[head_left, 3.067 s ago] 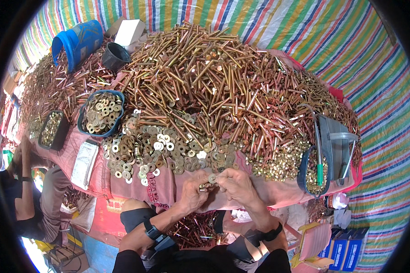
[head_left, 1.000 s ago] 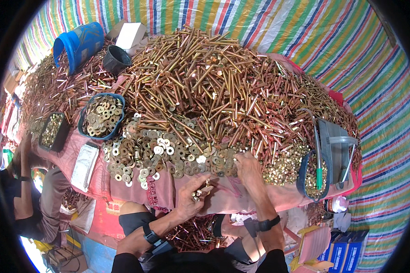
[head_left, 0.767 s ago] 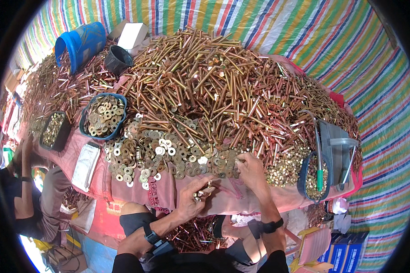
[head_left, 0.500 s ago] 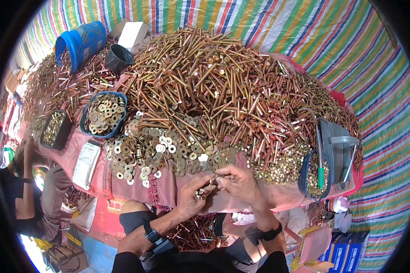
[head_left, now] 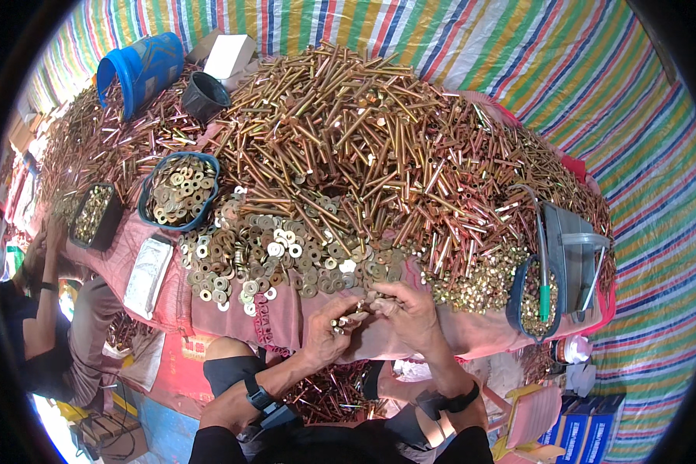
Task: The person picks up metal pins and inserts them into the central holes of metal washers by hand on a work table.
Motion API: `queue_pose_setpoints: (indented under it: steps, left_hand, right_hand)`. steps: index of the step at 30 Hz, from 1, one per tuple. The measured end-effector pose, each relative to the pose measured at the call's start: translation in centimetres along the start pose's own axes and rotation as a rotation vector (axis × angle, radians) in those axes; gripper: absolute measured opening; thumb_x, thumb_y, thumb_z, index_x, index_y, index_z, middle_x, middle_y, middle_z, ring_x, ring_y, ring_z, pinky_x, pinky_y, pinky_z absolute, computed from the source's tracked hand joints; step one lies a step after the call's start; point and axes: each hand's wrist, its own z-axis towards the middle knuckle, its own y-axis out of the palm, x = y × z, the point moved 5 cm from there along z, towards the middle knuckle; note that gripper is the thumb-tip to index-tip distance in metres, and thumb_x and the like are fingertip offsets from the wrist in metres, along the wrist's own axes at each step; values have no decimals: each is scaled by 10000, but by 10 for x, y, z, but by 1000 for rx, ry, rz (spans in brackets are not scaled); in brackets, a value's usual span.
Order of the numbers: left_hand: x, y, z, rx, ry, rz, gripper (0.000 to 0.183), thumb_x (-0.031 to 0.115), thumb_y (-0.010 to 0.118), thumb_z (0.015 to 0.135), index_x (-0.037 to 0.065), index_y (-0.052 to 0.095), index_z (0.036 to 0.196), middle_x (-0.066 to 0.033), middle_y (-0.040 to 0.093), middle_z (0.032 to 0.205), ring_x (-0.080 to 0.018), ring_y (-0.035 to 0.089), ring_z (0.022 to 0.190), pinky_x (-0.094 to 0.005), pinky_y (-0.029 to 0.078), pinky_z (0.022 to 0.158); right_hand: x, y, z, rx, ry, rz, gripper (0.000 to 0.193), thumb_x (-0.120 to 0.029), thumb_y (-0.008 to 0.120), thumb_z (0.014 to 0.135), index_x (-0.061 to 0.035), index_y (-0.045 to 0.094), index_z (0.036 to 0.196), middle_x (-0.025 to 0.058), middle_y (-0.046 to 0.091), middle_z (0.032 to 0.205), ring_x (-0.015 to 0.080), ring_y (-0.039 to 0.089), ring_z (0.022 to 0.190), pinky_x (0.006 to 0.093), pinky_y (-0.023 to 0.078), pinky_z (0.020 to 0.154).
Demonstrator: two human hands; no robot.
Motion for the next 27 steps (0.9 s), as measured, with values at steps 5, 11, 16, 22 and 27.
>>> queue_pose_setpoints:
  steps: [5, 11, 16, 22, 27]
  left_hand:
    - [-1, -1, -1, -10, -22, 1, 500, -101, 662, 817, 21, 691, 1300, -155, 713, 1013, -275, 708, 931, -350, 553, 837]
    - [1, -3, -2, -19, 28, -25, 524, -125, 674, 769, 6, 699, 1276, -140, 713, 1006, -258, 703, 902, -334, 548, 819]
    - [3, -3, 0, -69, -6, -21, 454, -101, 719, 793, -7, 707, 1237, -136, 717, 997, -244, 701, 905, -336, 547, 813]
    - [2, -6, 0, -95, -12, -76, 381, -82, 742, 819, -17, 714, 1193, -132, 723, 998, -234, 692, 901, -337, 542, 792]
    - [-2, -6, 0, -43, -17, -89, 292, -55, 748, 868, -27, 723, 1158, -121, 719, 989, -230, 675, 888, -330, 530, 784]
  right_hand:
    - [-9, 0, -1, -18, -81, -21, 238, -50, 688, 1008, 43, 696, 1226, 103, 727, 1130, 141, 696, 984, 262, 573, 839]
    - [-29, 8, 0, -75, -276, -119, 248, -9, 734, 945, 26, 715, 1190, 111, 697, 1070, 182, 677, 1017, 304, 552, 862]
    - [-30, 12, -2, -42, -354, -267, 218, -3, 766, 915, 29, 703, 1121, 105, 686, 1042, 149, 673, 931, 285, 551, 781]
    - [-13, 15, -6, -46, 54, -139, 241, -122, 839, 881, -16, 698, 1045, 65, 698, 955, 108, 657, 808, 285, 538, 679]
    - [-22, 11, -6, -7, -183, -131, 307, -181, 860, 874, -16, 704, 1079, 59, 691, 908, 97, 650, 780, 277, 531, 674]
